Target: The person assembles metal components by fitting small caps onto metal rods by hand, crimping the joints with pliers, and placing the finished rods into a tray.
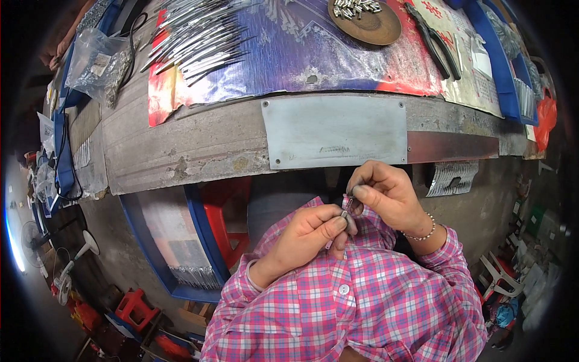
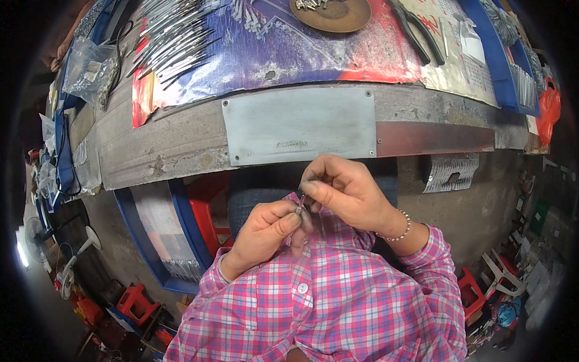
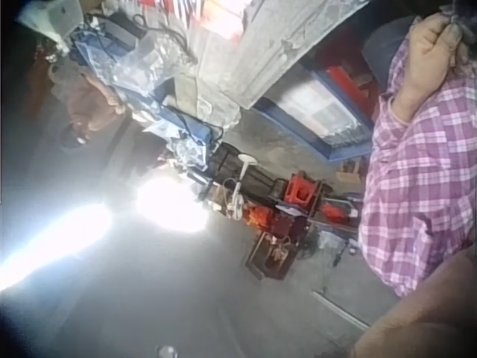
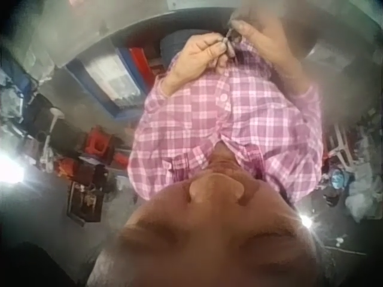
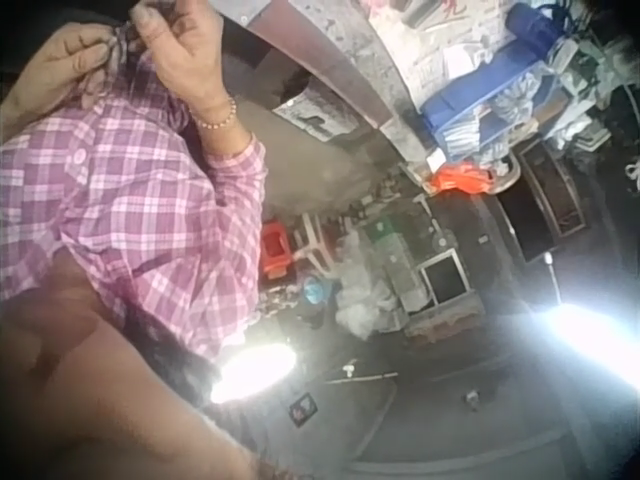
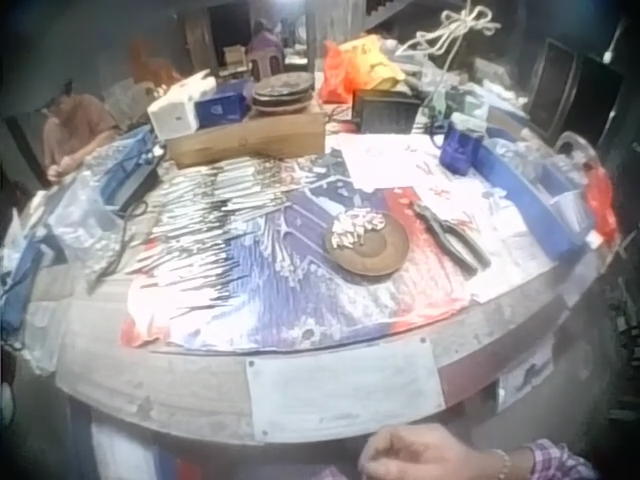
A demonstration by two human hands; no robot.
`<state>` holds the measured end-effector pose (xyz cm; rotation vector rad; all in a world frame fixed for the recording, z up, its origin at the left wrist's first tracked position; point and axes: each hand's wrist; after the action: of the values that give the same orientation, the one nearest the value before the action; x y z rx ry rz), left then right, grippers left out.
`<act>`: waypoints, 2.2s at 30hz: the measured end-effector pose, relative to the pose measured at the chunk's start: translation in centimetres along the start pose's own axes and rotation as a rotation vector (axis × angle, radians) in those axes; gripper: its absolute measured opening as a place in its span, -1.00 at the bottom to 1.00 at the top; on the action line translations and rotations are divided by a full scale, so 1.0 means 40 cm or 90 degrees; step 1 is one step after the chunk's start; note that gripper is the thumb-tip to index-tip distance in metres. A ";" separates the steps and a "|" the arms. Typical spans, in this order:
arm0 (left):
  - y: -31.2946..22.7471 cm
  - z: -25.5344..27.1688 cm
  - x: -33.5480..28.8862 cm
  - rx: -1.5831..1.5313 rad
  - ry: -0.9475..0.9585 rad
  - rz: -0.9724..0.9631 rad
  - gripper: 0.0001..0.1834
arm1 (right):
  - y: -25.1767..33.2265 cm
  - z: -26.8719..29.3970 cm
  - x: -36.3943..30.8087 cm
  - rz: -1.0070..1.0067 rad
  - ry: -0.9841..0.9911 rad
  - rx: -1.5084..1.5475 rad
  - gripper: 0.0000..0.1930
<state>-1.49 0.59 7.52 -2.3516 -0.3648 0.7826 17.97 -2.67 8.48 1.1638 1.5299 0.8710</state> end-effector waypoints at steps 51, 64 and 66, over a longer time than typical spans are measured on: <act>-0.031 0.009 0.001 -0.047 -0.054 -0.093 -0.70 | 0.179 0.412 0.276 0.243 -0.529 -1.198 -0.58; -0.061 -0.005 0.033 -0.036 0.006 -0.113 -0.74 | 0.090 0.166 -0.052 0.042 -0.035 0.072 -0.74; -0.066 -0.013 0.030 -0.029 0.005 -0.108 -0.74 | 0.061 0.139 -0.065 -0.020 0.009 0.023 -0.78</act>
<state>-0.40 2.89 8.99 -2.3287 -0.5764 0.6909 24.10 -4.59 10.04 1.1585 1.5775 0.8346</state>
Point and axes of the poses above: each hand's wrist, its own x-axis towards the middle knuckle, its own z-axis out of the back of the hand, y = z × x, and after that the axes turned 6 degrees about -y, right-handed
